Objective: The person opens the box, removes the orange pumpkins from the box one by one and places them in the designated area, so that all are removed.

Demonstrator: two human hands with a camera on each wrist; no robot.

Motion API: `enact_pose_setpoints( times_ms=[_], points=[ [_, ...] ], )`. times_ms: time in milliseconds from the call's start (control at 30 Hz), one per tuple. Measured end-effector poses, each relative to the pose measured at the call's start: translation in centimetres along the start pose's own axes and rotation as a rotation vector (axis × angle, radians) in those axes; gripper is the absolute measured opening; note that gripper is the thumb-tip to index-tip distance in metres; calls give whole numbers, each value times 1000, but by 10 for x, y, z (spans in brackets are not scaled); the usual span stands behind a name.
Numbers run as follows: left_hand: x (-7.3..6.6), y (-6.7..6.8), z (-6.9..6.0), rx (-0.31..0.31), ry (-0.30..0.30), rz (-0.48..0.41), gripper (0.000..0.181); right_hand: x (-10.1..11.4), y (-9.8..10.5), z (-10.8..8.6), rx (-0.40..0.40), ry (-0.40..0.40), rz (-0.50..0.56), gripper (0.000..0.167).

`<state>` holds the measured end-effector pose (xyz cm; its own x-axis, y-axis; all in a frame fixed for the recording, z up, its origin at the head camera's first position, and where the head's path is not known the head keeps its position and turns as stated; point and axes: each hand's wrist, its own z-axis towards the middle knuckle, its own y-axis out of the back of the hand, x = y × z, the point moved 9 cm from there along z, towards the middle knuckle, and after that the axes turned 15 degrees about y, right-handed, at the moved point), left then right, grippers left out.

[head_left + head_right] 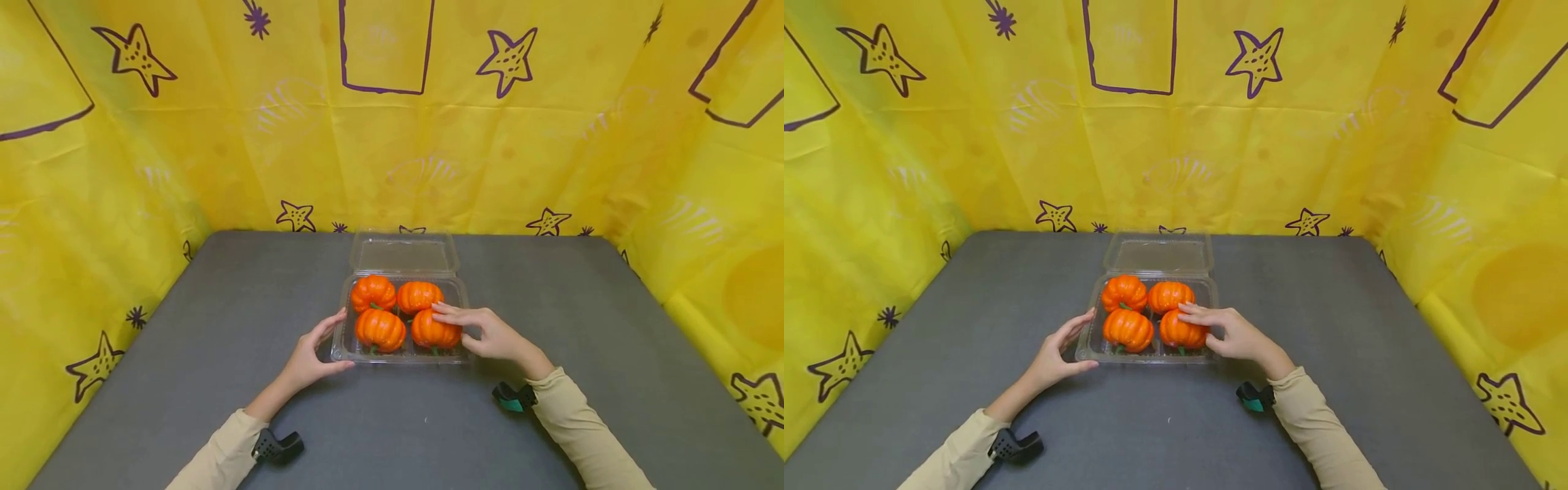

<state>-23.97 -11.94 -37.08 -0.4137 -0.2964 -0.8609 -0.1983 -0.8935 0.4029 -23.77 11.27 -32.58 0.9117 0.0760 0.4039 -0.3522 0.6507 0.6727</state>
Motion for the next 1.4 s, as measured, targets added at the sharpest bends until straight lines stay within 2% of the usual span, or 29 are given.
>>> enact_pose_setpoints(
  times_ms=[300, 433, 567, 700, 967, 1400],
  points=[
    [3, -1, -1, 7, 18, -12, 73, -3, -1, -2, 65, -144, 15, 54],
    [3, 0, -2, 10, 16, -17, 72, -4, -1, -2, 60, -163, 16, 56],
    [4, -1, -3, 13, 34, -17, 72, -4, -1, -3, 50, -146, 0, 55],
    [4, -1, -2, 12, 44, -17, 72, -3, 1, -2, 26, -119, -46, 54],
    [3, 0, -1, 5, 16, -11, 72, -4, 5, -2, -39, -101, -84, 50],
    [2, 0, -1, 4, 5, 1, 72, -16, 13, -12, -183, -130, 71, 45]
  ],
)
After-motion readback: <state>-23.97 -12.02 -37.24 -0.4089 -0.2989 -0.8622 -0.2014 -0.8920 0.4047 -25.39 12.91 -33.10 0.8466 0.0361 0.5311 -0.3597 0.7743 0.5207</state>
